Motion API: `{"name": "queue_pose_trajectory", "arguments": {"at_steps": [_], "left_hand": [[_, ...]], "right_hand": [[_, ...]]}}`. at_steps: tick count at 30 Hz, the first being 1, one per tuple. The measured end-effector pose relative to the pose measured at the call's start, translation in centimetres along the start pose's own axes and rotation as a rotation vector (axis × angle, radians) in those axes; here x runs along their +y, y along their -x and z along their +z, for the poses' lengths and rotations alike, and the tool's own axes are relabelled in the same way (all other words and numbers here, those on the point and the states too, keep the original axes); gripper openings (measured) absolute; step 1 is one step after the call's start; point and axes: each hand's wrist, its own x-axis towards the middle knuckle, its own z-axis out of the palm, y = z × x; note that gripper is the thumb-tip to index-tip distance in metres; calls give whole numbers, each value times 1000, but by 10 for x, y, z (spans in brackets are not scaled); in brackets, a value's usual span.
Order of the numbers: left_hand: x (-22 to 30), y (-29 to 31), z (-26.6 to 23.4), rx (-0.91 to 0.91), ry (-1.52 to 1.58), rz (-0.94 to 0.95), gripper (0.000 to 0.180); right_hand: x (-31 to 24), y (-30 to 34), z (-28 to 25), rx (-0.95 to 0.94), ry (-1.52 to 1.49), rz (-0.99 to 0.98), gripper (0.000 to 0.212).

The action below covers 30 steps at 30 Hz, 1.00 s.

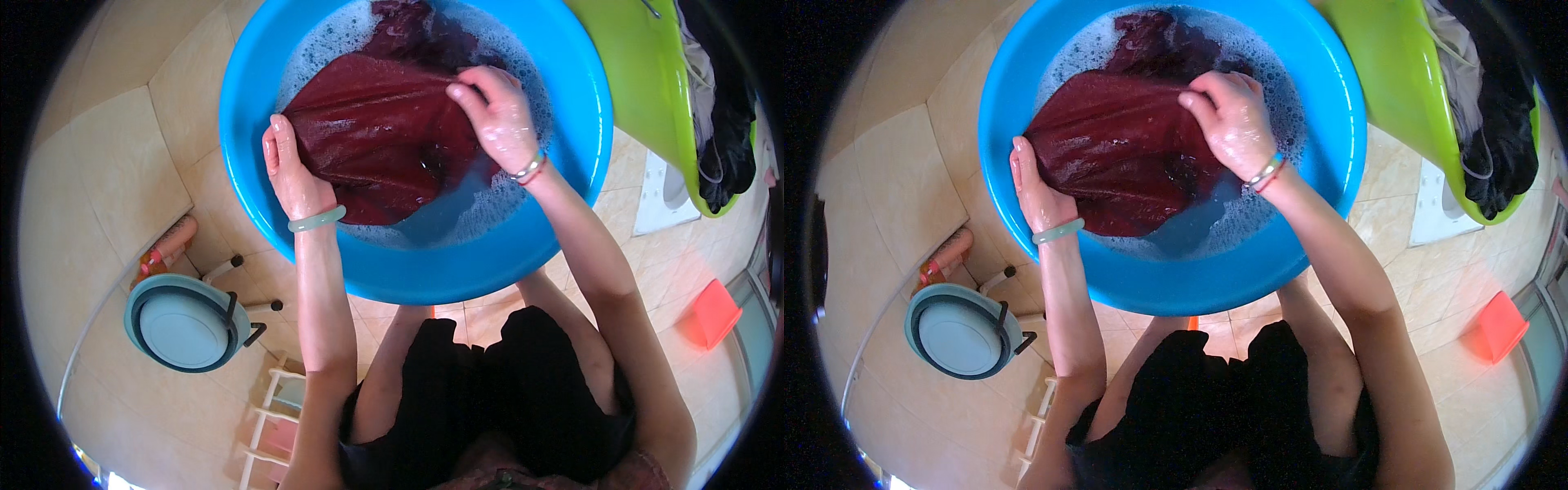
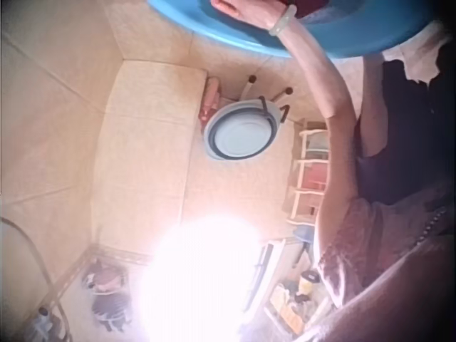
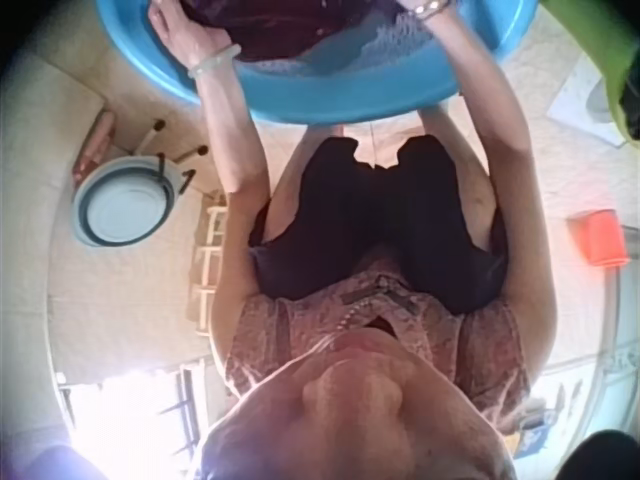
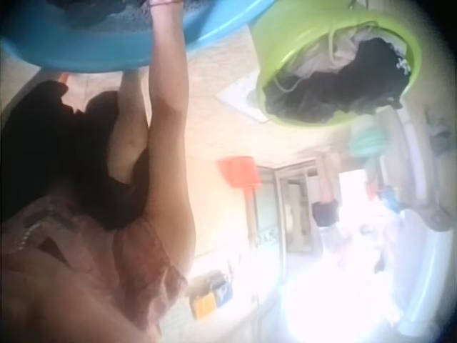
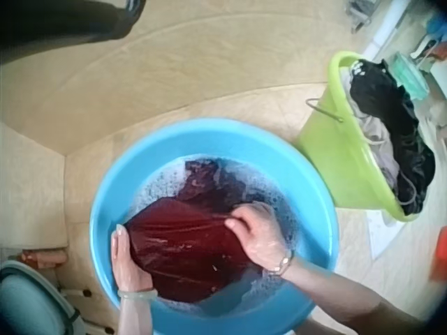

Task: The person hand-washes a maroon garment in a blue basin filled with soapy water. They repeatedly scrub, squeeze, and rinse the fabric by hand. After washing, the person transfers the wet garment into a green bucket containing other clothes and then pours the soapy water from the blue basin into a floor drain.

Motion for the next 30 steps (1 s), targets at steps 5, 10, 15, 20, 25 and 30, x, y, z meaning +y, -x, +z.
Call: {"name": "queue_pose_trajectory", "arguments": {"at_steps": [5, 10, 15, 20, 25, 30], "left_hand": [[-6, -1, -11, -145, -16, 135, 28], [-22, 34, 24, -464, 298, -445, 51], [-65, 39, -15, -610, 488, -386, 47], [-54, 58, 37, -120, 230, -635, 35], [-86, 35, -5, -279, 335, -602, 40], [-52, 48, 6, -620, 619, -504, 38]], "right_hand": [[-49, -2, -24, 57, -700, 237, 19], [-89, -7, 13, -111, -384, -47, 19], [-125, 27, 29, -254, -38, -645, 16], [-27, -30, 58, -150, 121, -114, 28], [-73, 11, 50, -204, -44, -136, 18], [-93, 35, 50, -297, -120, -305, 9]]}}
